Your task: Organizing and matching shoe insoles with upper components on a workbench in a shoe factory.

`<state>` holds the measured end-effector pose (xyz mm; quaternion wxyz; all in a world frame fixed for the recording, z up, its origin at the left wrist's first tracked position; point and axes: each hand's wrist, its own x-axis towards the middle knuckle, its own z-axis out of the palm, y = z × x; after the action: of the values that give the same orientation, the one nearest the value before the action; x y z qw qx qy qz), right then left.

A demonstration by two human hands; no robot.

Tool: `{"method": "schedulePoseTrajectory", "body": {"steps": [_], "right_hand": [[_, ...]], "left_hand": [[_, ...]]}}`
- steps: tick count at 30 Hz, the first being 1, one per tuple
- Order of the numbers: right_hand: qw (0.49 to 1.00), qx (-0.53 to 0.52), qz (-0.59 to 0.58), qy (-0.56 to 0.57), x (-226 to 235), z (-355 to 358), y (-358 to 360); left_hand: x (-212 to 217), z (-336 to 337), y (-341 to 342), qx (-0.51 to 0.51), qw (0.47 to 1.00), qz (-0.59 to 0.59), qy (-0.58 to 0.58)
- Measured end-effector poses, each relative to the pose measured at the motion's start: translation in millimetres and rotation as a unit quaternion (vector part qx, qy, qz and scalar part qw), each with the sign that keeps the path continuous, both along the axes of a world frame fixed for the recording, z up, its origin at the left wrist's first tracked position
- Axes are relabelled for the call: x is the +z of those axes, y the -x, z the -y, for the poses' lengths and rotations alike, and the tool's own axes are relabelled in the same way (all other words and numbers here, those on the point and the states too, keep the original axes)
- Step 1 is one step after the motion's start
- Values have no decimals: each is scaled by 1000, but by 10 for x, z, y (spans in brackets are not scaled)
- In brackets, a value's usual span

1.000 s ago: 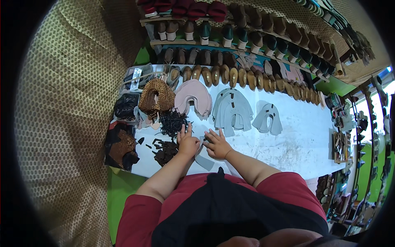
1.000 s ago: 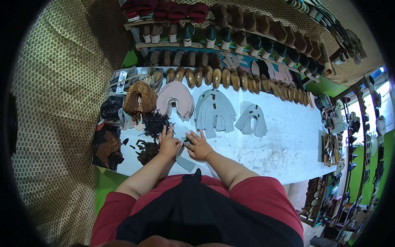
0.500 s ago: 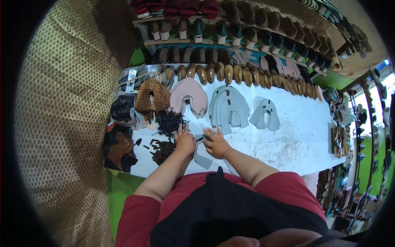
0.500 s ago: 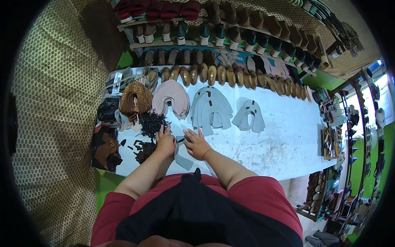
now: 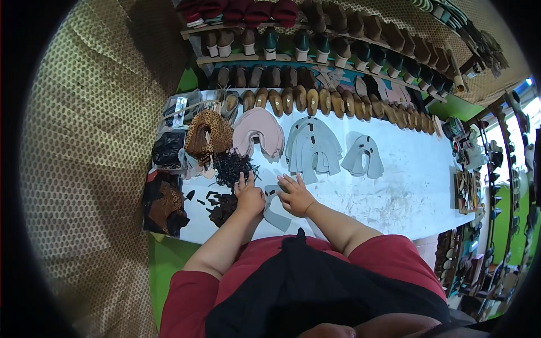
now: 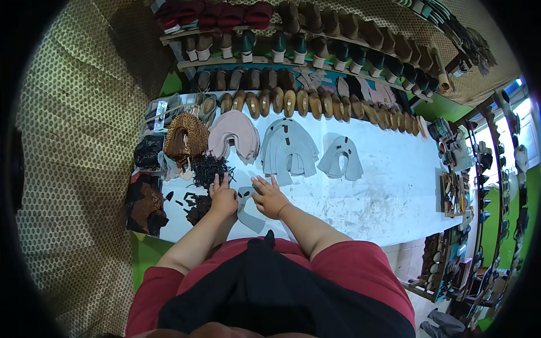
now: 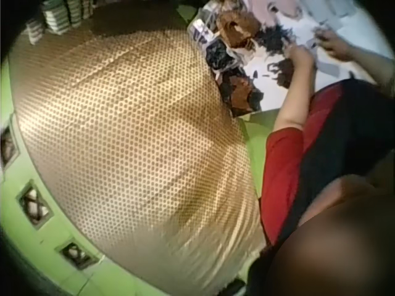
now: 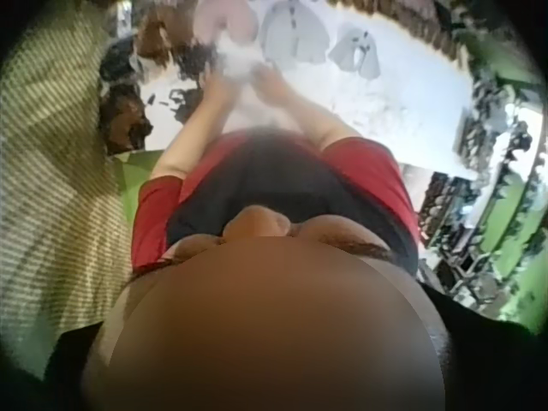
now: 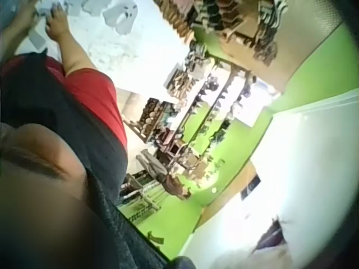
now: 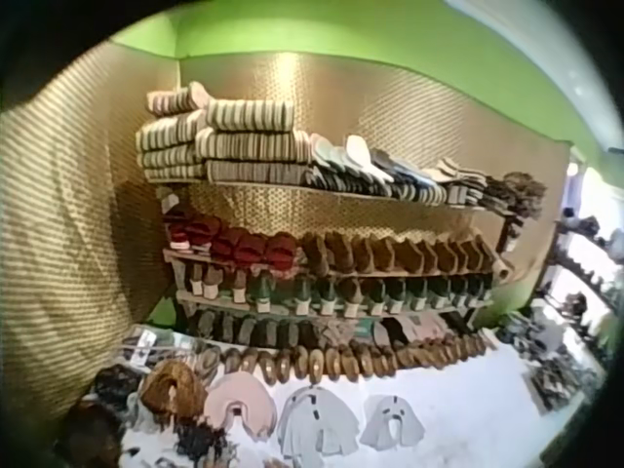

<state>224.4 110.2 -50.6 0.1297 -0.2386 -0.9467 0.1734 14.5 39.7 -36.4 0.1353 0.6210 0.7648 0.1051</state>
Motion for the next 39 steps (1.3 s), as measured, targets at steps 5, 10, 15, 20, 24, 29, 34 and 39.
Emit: {"method": "schedulePoseTrajectory", "body": {"steps": [5,10,15,20,24,29,34,39], "right_hand": [[999,-30,31,-5,-82,-11,8],[999,-26,4,20,-76,-6,10],[999,-23,14,32,-54,-10,3],[998,-31,42,21,-39,10,-1],[999,-29,34,11,-69,42,6],[999,-49,14,-15,-116,43,33],[996,-83,18,-33,-167,85,19],[986,-168,19,-4,-164,388,387]], "left_hand": [[53,70,66,2,990,35,-139],[-56,278,-37,-237,961,-69,-125],[-103,397,-149,-194,978,-40,62],[-78,380,-164,-188,979,-49,68],[-16,413,-87,-191,978,-47,66],[85,846,116,-181,982,-47,28],[39,1437,545,-29,995,-80,-49],[11,1943,1208,47,994,-73,-70]]}}
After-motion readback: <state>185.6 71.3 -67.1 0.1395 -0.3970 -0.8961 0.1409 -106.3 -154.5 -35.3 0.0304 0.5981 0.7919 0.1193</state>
